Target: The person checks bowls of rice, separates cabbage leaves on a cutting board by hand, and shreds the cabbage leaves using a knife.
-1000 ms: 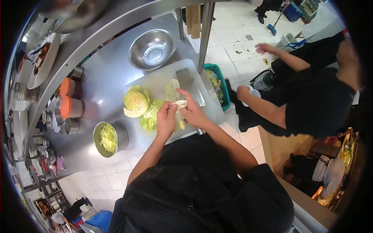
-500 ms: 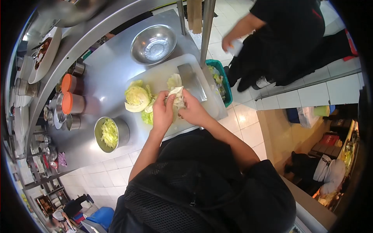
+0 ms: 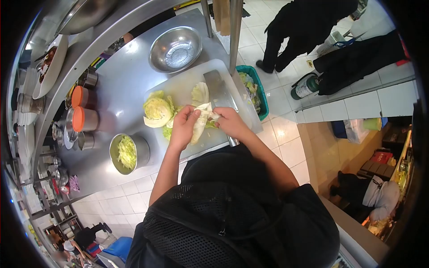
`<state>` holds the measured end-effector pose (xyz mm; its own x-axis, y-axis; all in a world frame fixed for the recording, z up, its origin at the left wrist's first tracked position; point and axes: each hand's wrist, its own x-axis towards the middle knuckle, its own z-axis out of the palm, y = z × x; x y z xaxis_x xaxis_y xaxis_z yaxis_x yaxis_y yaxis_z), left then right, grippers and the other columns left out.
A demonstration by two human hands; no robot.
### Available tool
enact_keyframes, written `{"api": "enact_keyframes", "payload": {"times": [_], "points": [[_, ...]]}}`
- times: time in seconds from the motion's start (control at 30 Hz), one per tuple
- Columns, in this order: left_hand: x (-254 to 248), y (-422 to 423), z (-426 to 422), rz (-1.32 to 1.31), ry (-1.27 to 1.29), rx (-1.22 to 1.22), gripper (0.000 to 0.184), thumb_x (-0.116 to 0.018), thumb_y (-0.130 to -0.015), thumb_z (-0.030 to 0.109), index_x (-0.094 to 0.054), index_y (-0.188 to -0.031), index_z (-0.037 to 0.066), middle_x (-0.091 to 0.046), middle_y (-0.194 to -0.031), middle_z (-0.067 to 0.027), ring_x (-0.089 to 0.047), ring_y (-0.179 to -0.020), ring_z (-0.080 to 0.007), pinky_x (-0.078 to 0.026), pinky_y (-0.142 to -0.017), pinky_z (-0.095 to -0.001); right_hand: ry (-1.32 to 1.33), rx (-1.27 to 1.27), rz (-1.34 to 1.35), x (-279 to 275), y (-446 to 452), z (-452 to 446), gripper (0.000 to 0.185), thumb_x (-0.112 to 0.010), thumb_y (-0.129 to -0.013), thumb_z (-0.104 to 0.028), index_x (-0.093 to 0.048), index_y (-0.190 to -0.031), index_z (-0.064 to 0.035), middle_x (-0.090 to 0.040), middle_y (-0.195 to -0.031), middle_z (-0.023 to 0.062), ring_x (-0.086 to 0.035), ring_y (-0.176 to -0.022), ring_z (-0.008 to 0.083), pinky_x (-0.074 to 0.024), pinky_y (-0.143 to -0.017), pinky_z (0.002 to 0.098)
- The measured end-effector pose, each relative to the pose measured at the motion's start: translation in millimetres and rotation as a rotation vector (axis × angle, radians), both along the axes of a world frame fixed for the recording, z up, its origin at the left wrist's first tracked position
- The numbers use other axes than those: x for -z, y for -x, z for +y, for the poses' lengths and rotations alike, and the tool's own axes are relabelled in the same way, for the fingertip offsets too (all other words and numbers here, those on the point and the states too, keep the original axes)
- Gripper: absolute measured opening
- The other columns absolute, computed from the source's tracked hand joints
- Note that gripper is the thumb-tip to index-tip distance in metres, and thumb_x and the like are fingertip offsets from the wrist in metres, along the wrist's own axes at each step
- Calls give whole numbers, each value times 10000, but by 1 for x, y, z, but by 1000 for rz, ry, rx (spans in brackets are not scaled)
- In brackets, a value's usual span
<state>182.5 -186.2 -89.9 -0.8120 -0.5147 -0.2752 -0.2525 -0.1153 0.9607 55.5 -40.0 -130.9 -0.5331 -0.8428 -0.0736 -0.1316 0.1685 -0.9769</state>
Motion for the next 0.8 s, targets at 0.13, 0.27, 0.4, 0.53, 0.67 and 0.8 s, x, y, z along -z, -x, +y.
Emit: {"api": "enact_keyframes", "payload": {"times": [0.13,0.27,0.4,0.53,0.67,0.8], "points": [[-5,-11,-10,-54,-92,85,157,-607,-1029,188,-641,-976,43,-617,-839,33,-509,-757,-39,-431,-678,-231,-189,68,163,-13,6,19,274,-498,-807,-47,-691,-1001,-39,-670,-920,233,-650,-866,438,-495,-783,484],[-6,-23,-17,-91,-215,133,146,-599,-1027,209,-618,-999,68,-609,-831,30,-546,-735,-46,-445,-614,-216,-96,247,184,17,35,32,247,-542,-804,-40,-688,-1004,-47,-678,-912,211,-663,-854,385,-505,-763,449],[-6,-40,-23,328,-888,89,134,-560,-1021,203,-553,-1035,69,-537,-818,-56,-543,-618,-127,-440,-468,-228,13,535,67,44,78,53,234,-563,-839,-5,-681,-1041,-19,-703,-878,112,-660,-839,230,-504,-752,376],[3,-44,-23,707,-1361,322,262,-547,-1021,229,-515,-1133,-6,-459,-802,-102,-454,-547,-155,-390,-395,-243,6,684,130,56,117,59,265,-569,-923,-39,-651,-1169,12,-702,-930,81,-617,-786,140,-484,-732,282],[-3,-35,-21,762,-1392,314,287,-509,-1037,234,-477,-1182,-12,-466,-878,-112,-481,-593,-157,-432,-426,-234,-159,686,361,101,148,63,470,-644,-908,-87,-578,-1361,16,-708,-1154,185,-686,-978,221,-532,-837,327],[-12,-32,-22,706,-1304,211,320,-475,-1048,236,-460,-1251,-12,-459,-949,-115,-488,-664,-159,-459,-474,-232,-150,547,275,108,141,57,467,-661,-894,-77,-595,-1346,22,-709,-1167,187,-692,-993,237,-548,-834,343]]}}
